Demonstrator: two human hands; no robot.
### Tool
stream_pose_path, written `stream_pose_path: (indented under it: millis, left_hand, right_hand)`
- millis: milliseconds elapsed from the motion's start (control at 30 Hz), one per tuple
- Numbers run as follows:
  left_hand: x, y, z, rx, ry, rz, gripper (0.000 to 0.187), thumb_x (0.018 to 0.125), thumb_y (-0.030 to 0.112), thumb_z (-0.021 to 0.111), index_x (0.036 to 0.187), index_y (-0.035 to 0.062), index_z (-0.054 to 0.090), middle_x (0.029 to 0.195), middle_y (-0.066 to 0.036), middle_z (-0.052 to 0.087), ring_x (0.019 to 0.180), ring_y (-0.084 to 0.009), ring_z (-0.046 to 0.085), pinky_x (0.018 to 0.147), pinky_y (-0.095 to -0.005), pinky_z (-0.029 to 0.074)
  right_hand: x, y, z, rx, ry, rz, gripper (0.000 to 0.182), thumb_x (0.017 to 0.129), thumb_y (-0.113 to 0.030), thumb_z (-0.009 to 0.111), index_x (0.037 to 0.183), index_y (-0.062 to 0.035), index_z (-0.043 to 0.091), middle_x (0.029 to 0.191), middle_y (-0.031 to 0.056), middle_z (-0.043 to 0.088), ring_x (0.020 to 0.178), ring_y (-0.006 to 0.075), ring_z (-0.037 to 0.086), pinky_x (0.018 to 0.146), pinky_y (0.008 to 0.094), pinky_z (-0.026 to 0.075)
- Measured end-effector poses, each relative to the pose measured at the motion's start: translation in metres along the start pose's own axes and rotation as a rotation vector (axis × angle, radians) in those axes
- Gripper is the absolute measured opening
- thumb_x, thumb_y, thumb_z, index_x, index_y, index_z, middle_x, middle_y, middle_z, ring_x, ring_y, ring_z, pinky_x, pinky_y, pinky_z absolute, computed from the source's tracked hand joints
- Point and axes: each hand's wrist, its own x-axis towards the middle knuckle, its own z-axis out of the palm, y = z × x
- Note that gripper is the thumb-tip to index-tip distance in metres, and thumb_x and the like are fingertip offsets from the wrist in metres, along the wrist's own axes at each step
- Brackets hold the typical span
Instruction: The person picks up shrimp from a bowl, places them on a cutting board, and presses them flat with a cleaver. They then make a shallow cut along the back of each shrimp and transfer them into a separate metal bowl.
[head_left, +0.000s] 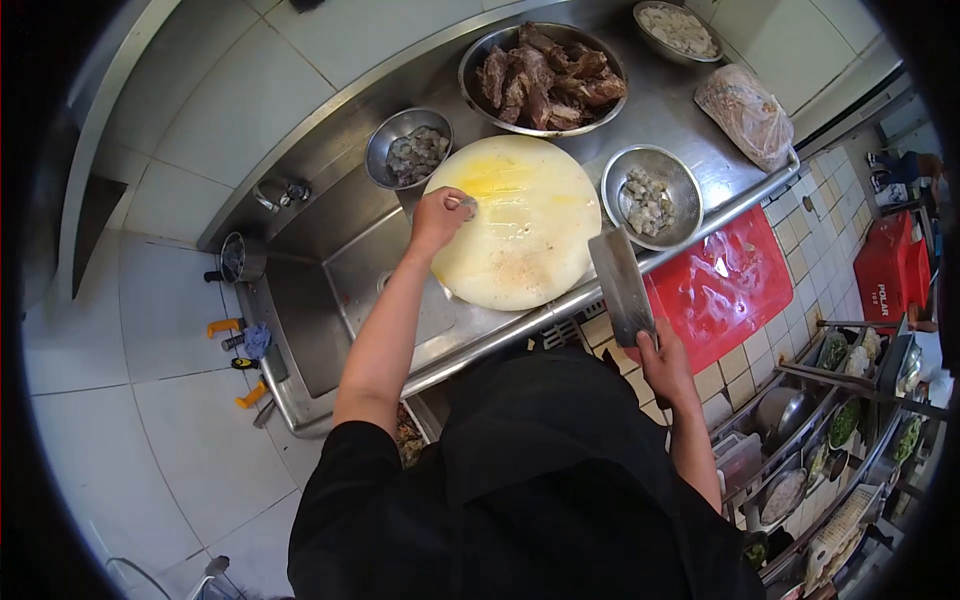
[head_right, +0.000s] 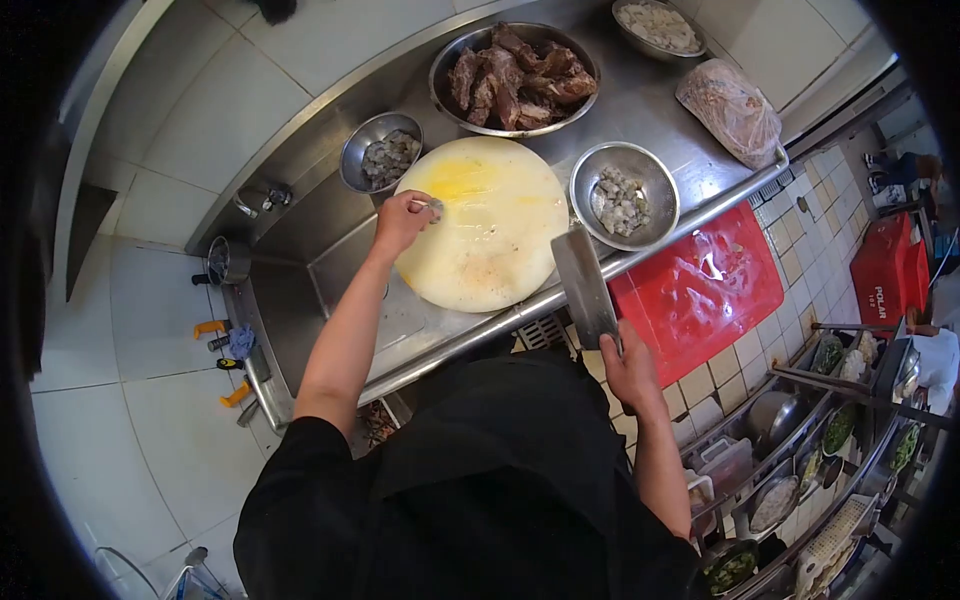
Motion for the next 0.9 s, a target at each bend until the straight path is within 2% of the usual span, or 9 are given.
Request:
stream_pose_path:
  millis: [133,200,267,300,400,533,667,733,900]
  left_hand:
    - [-0.045,0.014,0.019,-0.277,-0.082,-0.052,0.024,0.083,0.005,0.076,0.106,-0.0003,0.07,0.084,-0.003,0.07,0.07,-0.0075,0.063,0.063,-0.0236,0.051]
    - [-0.061,0.007,0.036,-0.358,-0.113,-0.041,0.026,0.083,0.009,0.077,0.108,0.0025,0.072,0.085,-0.004,0.071,0.071,-0.0091,0.064,0.068,-0.0268,0.054]
    - [-0.083,0.011,0.054,-0.075,-0.052,0.099,0.028,0.086,0.005,0.074,0.113,0.0018,0.07,0.094,-0.004,0.071,0.083,-0.0108,0.065,0.077,-0.0268,0.055]
    - [-0.093,0.012,0.064,-0.038,-0.086,0.122,0.032,0.086,0.006,0.074,0.118,0.0038,0.069,0.096,-0.006,0.072,0.088,-0.0136,0.066,0.082,-0.0287,0.055]
    - [-0.126,0.024,0.076,0.021,-0.168,0.158,0.032,0.088,0.008,0.071,0.119,0.0036,0.068,0.098,-0.012,0.074,0.089,-0.0174,0.07,0.081,-0.0308,0.056]
    - [-0.135,0.025,0.072,-0.016,-0.143,0.042,0.027,0.09,0.008,0.068,0.117,0.0033,0.069,0.096,-0.013,0.075,0.087,-0.0186,0.072,0.08,-0.0319,0.057]
    - [-0.126,0.019,0.069,0.185,-0.059,0.205,0.018,0.092,0.006,0.065,0.108,0.0035,0.072,0.095,-0.014,0.074,0.087,-0.0228,0.072,0.08,-0.0334,0.057]
    - [-0.121,0.016,0.07,0.301,-0.098,0.48,0.017,0.091,0.006,0.066,0.106,0.0059,0.073,0.101,-0.011,0.072,0.09,-0.0269,0.071,0.08,-0.0343,0.056]
    - [-0.117,0.017,0.073,0.404,-0.177,0.507,0.016,0.089,0.011,0.07,0.104,0.0085,0.075,0.106,-0.008,0.071,0.092,-0.0286,0.07,0.081,-0.036,0.056]
  right_hand:
    - [0.007,-0.011,0.01,0.119,-0.054,-0.018,0.022,0.099,-0.019,0.059,0.105,0.001,0.056,0.09,0.0256,0.062,0.087,0.0425,0.064,0.076,0.0447,0.049]
    - [0.014,0.009,0.023,0.173,-0.05,-0.016,0.021,0.099,-0.018,0.059,0.105,0.0012,0.055,0.085,0.0236,0.06,0.083,0.0387,0.064,0.075,0.0438,0.048]
    - [0.021,0.012,0.031,0.199,-0.125,-0.024,0.021,0.099,-0.019,0.058,0.107,0.0003,0.056,0.077,0.018,0.059,0.069,0.0284,0.063,0.066,0.0398,0.049]
    - [0.022,-0.004,0.028,0.308,-0.218,0.129,0.02,0.101,-0.02,0.057,0.109,-0.0011,0.057,0.069,0.0095,0.056,0.054,0.0173,0.058,0.051,0.0341,0.047]
    - [0.034,0.006,0.04,0.463,-0.304,0.143,0.02,0.102,-0.021,0.056,0.109,-0.002,0.058,0.065,0.003,0.053,0.045,0.0106,0.052,0.042,0.0294,0.042]
    - [0.047,0.011,0.053,0.574,-0.453,0.275,0.021,0.102,-0.021,0.057,0.111,-0.0022,0.059,0.065,0.0005,0.052,0.045,0.0098,0.05,0.041,0.0277,0.041]
    - [0.053,0.011,0.065,0.567,-0.509,0.269,0.023,0.103,-0.022,0.057,0.112,-0.0012,0.059,0.064,-0.0006,0.051,0.044,0.0089,0.05,0.04,0.0271,0.041]
    - [0.056,0.017,0.075,0.573,-0.513,0.265,0.024,0.103,-0.022,0.057,0.112,-0.0009,0.059,0.064,-0.0005,0.051,0.043,0.0091,0.049,0.039,0.0269,0.041]
    - [0.058,0.019,0.084,0.57,-0.509,0.236,0.025,0.103,-0.023,0.057,0.113,0.0001,0.059,0.064,0.0001,0.051,0.042,0.0096,0.049,0.039,0.0269,0.041]
